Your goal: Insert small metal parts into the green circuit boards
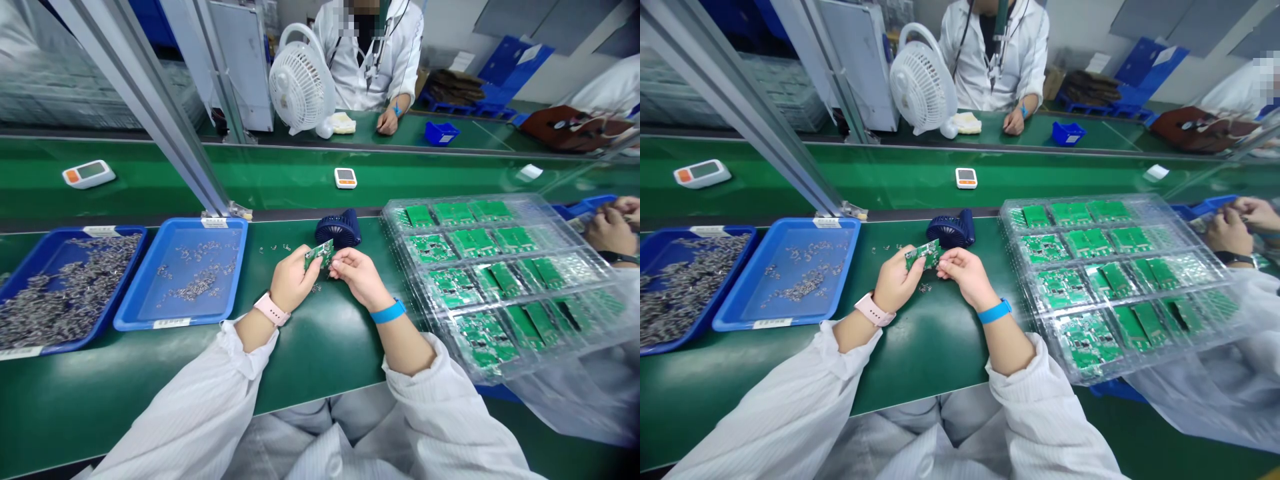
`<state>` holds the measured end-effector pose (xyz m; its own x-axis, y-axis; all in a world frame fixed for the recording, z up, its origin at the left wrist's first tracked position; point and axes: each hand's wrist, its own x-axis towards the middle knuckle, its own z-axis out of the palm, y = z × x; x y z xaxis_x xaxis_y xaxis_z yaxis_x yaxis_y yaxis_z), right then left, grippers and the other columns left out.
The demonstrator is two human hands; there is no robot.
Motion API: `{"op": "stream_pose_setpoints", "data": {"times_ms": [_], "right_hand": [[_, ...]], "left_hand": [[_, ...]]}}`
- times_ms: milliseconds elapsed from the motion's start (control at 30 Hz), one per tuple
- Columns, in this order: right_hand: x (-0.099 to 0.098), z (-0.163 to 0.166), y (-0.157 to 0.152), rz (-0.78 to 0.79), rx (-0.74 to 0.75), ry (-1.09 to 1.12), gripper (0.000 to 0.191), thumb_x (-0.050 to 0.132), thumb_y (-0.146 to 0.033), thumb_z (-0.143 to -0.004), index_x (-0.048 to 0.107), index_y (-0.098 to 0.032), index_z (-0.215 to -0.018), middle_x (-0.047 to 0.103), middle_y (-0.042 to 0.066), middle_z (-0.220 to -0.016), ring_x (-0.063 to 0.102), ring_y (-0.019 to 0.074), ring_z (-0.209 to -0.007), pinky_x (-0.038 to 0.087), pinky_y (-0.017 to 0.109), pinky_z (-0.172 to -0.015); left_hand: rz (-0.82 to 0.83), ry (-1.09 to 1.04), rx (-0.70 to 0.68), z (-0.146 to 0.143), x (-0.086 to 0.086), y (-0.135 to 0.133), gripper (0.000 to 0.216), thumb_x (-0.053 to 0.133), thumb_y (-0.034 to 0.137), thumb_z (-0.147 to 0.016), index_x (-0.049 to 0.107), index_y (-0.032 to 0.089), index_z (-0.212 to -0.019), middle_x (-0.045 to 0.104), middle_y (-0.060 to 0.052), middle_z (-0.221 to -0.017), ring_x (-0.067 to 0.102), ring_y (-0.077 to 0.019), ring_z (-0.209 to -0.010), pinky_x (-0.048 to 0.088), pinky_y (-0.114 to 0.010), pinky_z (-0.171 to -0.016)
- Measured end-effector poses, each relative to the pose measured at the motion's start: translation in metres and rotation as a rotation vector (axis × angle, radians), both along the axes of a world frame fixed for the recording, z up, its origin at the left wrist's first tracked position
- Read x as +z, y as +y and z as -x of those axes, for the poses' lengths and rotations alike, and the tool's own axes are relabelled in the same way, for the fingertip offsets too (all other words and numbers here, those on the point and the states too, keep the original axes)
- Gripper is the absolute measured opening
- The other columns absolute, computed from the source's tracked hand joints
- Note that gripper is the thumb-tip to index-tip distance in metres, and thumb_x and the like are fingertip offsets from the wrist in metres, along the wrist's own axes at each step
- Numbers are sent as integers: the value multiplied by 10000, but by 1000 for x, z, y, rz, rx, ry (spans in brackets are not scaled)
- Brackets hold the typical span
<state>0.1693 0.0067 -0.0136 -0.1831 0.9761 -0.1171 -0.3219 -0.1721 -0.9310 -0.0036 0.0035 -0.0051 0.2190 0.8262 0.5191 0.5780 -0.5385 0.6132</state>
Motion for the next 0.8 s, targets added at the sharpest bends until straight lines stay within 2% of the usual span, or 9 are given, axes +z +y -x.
{"op": "stream_pose_setpoints", "data": {"times_ms": [467, 600, 733, 800], "right_hand": [[-5, 4, 0, -46, -41, -56, 356, 848, -390, -644, 604, -174, -786, 638, -23, -670, 602, 102, -591, 487, 237, -590], [-6, 4, 1, -41, -23, -35, 366, 838, -348, -665, 575, -188, -861, 661, -26, -695, 614, 101, -598, 481, 224, -585], [-4, 4, 0, -53, -27, -36, 440, 832, -369, -678, 566, -206, -988, 663, -32, -699, 608, 105, -591, 469, 218, -574], [0, 2, 0, -37, -8, -10, 460, 792, -450, -716, 578, -208, -1043, 664, -15, -727, 607, 115, -604, 471, 231, -579]], "left_hand": [[-10, 37, -1, -2, 2, -3, 324, 376, 318, -976, 513, 192, -710, 526, -17, -724, 513, -137, -635, 390, -265, -625], [-20, 30, -11, -1, 1, -3, 318, 389, 313, -973, 516, 188, -709, 524, -21, -722, 517, -143, -638, 394, -271, -627], [-8, -87, -2, 0, 1, -2, 314, 402, 311, -975, 536, 184, -720, 544, -22, -725, 536, -145, -659, 412, -270, -647], [16, -206, 11, 1, 1, -1, 332, 406, 322, -978, 549, 184, -713, 572, -22, -719, 557, -147, -674, 429, -269, -661]]}}
